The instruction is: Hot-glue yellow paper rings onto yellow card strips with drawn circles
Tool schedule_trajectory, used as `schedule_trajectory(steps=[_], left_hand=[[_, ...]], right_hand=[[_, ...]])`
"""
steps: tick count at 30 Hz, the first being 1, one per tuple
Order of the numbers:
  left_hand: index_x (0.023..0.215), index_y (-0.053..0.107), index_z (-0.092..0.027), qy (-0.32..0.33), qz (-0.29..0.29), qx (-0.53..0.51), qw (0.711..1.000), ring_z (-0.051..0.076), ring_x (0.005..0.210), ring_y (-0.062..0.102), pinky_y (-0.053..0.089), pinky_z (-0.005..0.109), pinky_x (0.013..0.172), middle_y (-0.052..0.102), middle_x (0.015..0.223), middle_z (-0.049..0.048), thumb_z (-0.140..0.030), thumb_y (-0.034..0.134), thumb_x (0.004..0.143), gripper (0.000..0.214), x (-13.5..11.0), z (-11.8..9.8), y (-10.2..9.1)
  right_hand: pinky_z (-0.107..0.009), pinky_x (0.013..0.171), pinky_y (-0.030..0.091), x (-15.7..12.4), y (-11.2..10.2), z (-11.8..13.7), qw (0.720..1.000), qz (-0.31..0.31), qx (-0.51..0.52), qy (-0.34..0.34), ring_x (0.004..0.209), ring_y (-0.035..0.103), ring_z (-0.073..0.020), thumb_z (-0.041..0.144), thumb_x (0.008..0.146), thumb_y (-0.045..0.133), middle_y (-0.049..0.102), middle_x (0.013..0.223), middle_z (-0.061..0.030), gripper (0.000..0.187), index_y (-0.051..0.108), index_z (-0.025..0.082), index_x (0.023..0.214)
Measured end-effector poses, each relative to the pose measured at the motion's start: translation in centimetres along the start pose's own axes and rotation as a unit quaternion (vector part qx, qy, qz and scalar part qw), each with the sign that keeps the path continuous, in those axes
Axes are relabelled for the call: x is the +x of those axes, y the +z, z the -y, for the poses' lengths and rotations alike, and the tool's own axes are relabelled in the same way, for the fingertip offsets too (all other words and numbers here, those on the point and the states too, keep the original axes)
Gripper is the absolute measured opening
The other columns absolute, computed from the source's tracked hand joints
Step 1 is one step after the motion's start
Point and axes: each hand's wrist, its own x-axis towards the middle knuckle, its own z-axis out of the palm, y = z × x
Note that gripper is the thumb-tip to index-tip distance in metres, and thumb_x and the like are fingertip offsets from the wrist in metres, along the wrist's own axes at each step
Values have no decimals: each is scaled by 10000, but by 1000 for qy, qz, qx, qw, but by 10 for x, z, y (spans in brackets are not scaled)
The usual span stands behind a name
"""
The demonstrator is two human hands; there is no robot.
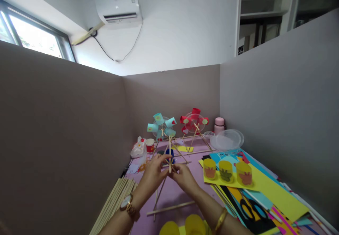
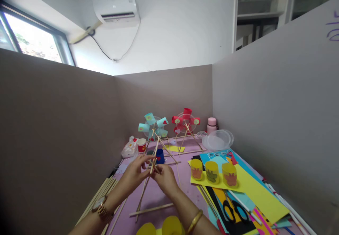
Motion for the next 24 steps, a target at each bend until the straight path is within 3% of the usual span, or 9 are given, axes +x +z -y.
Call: schedule_trajectory(steps=[3, 9, 16, 20, 22, 24], left_hand=[[954, 708, -246, 12, -10, 17, 1000, 181, 767, 555, 434, 294, 726, 615, 893, 41, -198, 589, 718, 268, 0, -5, -3], [999, 687, -233, 34, -59, 22, 997, 190, 851, 615, 457, 286, 760, 683, 963, 54, -265, 514, 823, 248, 9, -7, -8], [1022, 604, -207, 57, -187, 22, 980, 175, 870, 637, 472, 284, 792, 697, 939, 43, -344, 386, 910, 281, 2, -3, -22], [1066, 577, -201, 55, -228, 69, 970, 196, 1002, 598, 422, 334, 908, 662, 1068, 76, -365, 362, 908, 313, -24, 22, -31], [1057, 599, -179, 35, -211, 104, 971, 226, 1009, 595, 421, 365, 907, 662, 1074, 111, -347, 373, 888, 329, -41, 45, -33], [1015, 642, -178, 10, -157, 138, 978, 258, 975, 614, 434, 395, 886, 688, 1019, 122, -293, 400, 844, 318, -59, 69, -33]], right_hand=[[-298, 632, 520, 0, 0, 2, 1000, -6, -3, 1, 693, 628, -143, 323, 873, 587, 641, 786, 21, 208, 624, 128, 812], [-296, 631, 513, -1, -3, 8, 1000, -15, 2, -15, 680, 619, -134, 307, 874, 586, 633, 764, 22, 186, 619, 135, 812], [-325, 679, 517, 0, -4, 5, 999, -23, 4, -27, 727, 628, -146, 302, 877, 584, 645, 799, 11, 172, 626, 138, 846], [-327, 683, 520, 0, -4, 2, 999, -20, 3, -25, 733, 631, -147, 304, 879, 581, 649, 810, 9, 178, 626, 137, 839], [-332, 692, 521, 0, -4, 3, 1000, -17, 2, -25, 743, 634, -150, 303, 879, 581, 653, 818, 6, 176, 629, 137, 845], [-338, 703, 521, 0, -4, 5, 1000, -13, 0, -23, 754, 636, -153, 301, 879, 582, 656, 825, 5, 175, 631, 137, 846]])
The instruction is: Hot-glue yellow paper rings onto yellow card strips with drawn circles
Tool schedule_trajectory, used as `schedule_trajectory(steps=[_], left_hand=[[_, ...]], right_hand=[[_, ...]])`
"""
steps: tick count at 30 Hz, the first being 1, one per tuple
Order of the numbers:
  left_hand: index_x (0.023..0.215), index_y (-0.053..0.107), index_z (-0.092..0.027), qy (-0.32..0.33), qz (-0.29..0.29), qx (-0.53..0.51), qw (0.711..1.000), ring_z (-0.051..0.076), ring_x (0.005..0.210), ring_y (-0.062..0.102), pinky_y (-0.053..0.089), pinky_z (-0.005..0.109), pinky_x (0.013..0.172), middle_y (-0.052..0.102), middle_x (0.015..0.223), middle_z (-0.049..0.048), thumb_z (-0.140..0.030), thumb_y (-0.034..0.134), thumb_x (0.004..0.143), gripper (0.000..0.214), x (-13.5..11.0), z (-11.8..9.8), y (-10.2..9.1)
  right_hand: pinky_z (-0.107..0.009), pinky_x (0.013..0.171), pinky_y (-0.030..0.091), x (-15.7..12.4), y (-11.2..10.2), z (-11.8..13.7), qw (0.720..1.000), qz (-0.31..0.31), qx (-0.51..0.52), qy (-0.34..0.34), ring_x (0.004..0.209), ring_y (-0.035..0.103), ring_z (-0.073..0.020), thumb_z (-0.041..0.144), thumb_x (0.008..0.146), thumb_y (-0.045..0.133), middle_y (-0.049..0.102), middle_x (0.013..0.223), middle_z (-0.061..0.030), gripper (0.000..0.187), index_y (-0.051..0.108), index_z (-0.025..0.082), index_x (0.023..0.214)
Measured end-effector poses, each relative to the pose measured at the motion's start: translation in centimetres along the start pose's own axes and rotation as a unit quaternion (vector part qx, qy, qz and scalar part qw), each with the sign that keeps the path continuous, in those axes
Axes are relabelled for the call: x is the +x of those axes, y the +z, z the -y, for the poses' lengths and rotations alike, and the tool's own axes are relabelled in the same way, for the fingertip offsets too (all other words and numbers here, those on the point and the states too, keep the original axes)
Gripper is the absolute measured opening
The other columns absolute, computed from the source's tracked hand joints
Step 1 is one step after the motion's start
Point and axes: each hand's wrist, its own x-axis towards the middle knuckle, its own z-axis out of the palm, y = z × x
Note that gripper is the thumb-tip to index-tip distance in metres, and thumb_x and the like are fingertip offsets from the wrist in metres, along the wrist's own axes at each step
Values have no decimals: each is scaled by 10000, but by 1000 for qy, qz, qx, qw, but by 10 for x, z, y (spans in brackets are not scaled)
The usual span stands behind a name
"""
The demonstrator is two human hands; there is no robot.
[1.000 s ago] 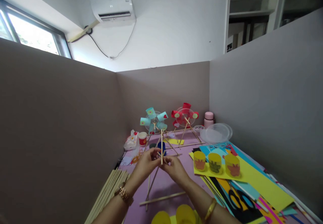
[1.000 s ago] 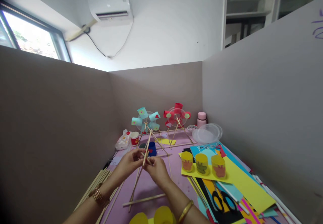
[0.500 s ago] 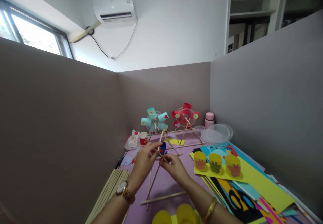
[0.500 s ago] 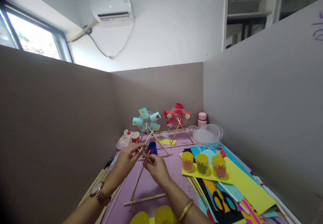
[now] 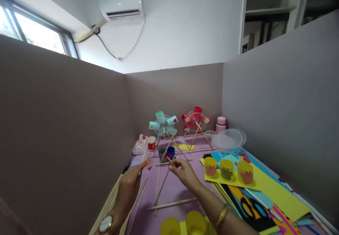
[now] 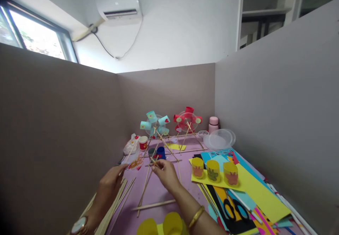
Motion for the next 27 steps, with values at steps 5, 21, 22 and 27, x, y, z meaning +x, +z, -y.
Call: schedule_trajectory(steps=[5, 21, 22, 27], left_hand=[[896, 714, -197, -41, 137, 61, 988, 269, 855, 651, 470, 383, 777, 718, 870, 111, -119, 416, 702, 364, -41, 37, 8], [1010, 650, -166, -76, 193, -194, 959, 205, 940, 617, 457, 357, 845, 691, 1020, 69, -368, 491, 865, 295, 15, -56, 59], [986, 648, -157, -80, 197, -216, 953, 204, 930, 625, 466, 371, 837, 694, 980, 56, -385, 491, 875, 297, 16, -57, 64], [890, 629, -139, -115, 189, -279, 934, 183, 831, 634, 500, 386, 776, 665, 887, 14, -412, 536, 866, 290, 18, -58, 84]], right_hand=[[-342, 708, 524, 0, -1, 2, 1000, 4, -2, 3, 764, 639, -156, 299, 883, 578, 659, 845, 0, 173, 633, 136, 871], [-366, 749, 511, 2, -7, 2, 1000, 13, -15, -14, 792, 642, -167, 318, 881, 578, 667, 836, 0, 191, 639, 139, 856], [-377, 767, 506, 2, -8, 1, 1000, 11, -17, -15, 815, 640, -173, 316, 876, 584, 669, 850, -4, 186, 641, 140, 860], [-424, 845, 470, 3, -9, -2, 1000, -9, -23, -8, 916, 617, -196, 301, 854, 614, 665, 944, -24, 161, 646, 149, 895]])
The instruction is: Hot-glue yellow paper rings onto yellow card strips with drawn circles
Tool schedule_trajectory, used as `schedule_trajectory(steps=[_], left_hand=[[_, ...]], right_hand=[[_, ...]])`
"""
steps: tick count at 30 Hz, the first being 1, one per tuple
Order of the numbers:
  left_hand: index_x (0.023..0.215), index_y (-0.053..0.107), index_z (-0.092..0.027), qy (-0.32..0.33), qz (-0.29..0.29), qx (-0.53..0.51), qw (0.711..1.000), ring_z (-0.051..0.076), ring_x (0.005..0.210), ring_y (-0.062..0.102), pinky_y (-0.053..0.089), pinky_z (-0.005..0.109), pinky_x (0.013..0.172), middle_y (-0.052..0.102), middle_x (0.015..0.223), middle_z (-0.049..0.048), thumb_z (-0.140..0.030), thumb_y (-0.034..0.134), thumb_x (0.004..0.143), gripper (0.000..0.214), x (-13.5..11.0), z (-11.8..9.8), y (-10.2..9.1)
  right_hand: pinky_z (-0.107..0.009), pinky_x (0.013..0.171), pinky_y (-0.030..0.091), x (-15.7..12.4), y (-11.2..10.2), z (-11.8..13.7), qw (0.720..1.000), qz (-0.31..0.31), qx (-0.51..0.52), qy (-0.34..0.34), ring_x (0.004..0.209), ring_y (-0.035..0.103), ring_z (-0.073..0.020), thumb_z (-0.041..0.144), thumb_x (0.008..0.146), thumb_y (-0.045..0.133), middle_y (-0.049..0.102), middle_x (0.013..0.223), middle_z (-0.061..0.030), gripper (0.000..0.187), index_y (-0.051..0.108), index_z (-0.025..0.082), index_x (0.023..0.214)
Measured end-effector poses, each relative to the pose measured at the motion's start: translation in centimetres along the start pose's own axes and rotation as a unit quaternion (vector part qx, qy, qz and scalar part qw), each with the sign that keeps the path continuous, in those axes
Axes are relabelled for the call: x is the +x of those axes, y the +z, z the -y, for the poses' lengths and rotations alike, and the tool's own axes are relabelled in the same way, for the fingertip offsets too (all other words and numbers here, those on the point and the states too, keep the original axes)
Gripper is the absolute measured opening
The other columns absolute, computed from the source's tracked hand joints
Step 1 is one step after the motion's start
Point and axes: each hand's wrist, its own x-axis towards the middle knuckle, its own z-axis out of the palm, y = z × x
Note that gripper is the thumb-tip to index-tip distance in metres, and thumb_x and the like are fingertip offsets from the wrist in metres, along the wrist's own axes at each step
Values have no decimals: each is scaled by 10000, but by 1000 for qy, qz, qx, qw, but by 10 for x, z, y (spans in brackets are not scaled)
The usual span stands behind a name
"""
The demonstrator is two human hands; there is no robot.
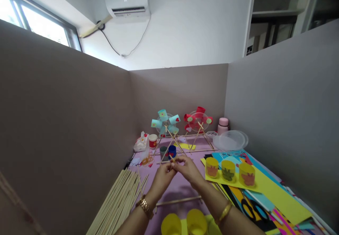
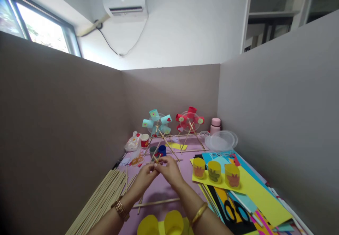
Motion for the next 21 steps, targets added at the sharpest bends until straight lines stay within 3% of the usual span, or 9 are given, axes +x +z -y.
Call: schedule_trajectory(steps=[10, 21], left_hand=[[855, 616, -141, -19, -1, -61, 998, 162, 807, 624, 501, 376, 765, 651, 869, 13, -379, 539, 872, 250, 4, 11, 6], [837, 618, -144, -12, 17, -64, 998, 166, 815, 625, 486, 392, 795, 655, 852, 12, -417, 519, 875, 293, 1, 9, 4]], right_hand=[[-320, 670, 528, 3, 2, -3, 993, 47, 103, 17, 728, 636, -142, 288, 870, 598, 661, 848, -1, 158, 636, 135, 888], [-248, 555, 503, 3, 4, -1, 982, 39, 179, 42, 589, 588, -95, 256, 871, 599, 621, 745, 32, 132, 616, 132, 831]])
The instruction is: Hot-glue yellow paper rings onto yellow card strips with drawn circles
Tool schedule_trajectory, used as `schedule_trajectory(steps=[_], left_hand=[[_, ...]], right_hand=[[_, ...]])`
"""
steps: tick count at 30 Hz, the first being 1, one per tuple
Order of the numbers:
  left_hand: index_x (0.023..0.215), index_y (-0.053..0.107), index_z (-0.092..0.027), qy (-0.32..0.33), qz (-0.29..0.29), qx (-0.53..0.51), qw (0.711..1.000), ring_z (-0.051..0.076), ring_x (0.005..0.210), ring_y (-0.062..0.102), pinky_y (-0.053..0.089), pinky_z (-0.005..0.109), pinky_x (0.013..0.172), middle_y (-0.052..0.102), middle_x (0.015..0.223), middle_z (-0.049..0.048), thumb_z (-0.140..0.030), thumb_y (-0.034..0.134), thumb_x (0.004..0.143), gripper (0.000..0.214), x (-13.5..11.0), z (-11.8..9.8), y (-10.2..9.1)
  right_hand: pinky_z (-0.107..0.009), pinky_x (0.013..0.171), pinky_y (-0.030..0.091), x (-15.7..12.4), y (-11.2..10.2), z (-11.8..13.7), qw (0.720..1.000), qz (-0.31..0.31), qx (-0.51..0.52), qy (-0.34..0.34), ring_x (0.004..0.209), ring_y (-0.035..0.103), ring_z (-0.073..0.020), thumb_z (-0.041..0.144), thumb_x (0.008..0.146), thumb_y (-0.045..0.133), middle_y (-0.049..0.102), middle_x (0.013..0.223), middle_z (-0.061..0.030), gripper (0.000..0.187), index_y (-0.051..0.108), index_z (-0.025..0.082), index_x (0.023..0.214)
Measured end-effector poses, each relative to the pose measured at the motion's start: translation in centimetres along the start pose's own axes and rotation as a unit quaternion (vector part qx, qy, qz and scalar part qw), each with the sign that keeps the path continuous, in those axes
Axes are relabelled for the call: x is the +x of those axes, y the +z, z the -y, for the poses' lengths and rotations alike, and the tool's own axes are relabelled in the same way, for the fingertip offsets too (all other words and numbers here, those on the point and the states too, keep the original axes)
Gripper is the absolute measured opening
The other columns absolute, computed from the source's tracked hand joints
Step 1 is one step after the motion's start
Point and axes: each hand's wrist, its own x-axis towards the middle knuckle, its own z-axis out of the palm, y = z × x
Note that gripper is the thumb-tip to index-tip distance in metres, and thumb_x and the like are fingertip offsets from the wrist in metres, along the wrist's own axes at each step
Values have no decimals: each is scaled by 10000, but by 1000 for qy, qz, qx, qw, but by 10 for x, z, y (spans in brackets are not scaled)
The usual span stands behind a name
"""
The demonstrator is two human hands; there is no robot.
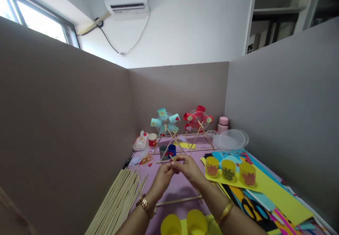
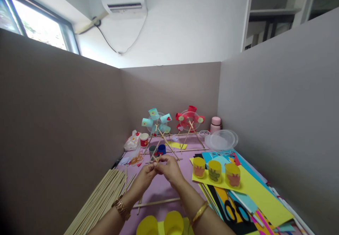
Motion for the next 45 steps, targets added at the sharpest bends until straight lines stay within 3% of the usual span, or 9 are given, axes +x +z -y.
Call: schedule_trajectory(steps=[8, 20, 24, 27, 38, 45], left_hand=[[842, 617, -145, 3, -2, -2, 1000, 166, 825, 623, 486, 391, 795, 655, 872, 16, -398, 536, 870, 268, 1, 0, -1], [833, 620, -144, -10, -7, -4, 1000, 163, 791, 626, 488, 382, 777, 655, 832, 8, -440, 506, 877, 320, -2, -1, 2], [841, 620, -145, -12, -8, -4, 1000, 165, 804, 626, 484, 388, 789, 658, 846, 12, -438, 503, 879, 318, -2, -2, 1], [847, 620, -145, -10, -12, 1, 1000, 165, 811, 624, 485, 389, 791, 657, 857, 13, -417, 524, 872, 289, -1, 0, 1], [813, 613, -144, -8, -10, 10, 1000, 153, 757, 622, 495, 365, 746, 644, 796, -1, -433, 500, 882, 317, 1, 5, 3], [845, 617, -144, -8, -12, 14, 1000, 158, 778, 623, 494, 372, 759, 650, 832, 6, -416, 521, 874, 289, 1, 4, 3]], right_hand=[[-259, 580, 502, -2, -1, 7, 1000, -11, -7, 8, 609, 592, -102, 233, 845, 631, 623, 742, 35, 110, 619, 132, 804], [-200, 458, 439, -4, 6, 13, 999, -13, 42, 28, 443, 489, -56, 239, 874, 593, 521, 584, 88, 140, 588, 137, 779], [-211, 481, 455, -3, 4, 12, 999, -21, 38, 32, 479, 517, -64, 233, 869, 599, 561, 647, 69, 100, 596, 137, 843], [-217, 504, 470, -2, 2, 10, 999, -21, 21, 35, 518, 538, -70, 222, 860, 611, 581, 683, 56, 123, 594, 133, 776], [-198, 454, 453, 0, 6, 8, 998, -23, 27, 53, 456, 514, -57, 258, 888, 577, 566, 627, 70, 147, 595, 134, 812], [-243, 542, 510, -4, -1, 5, 998, -17, 15, 53, 587, 596, -93, 285, 889, 574, 635, 772, 21, 159, 615, 133, 866]])
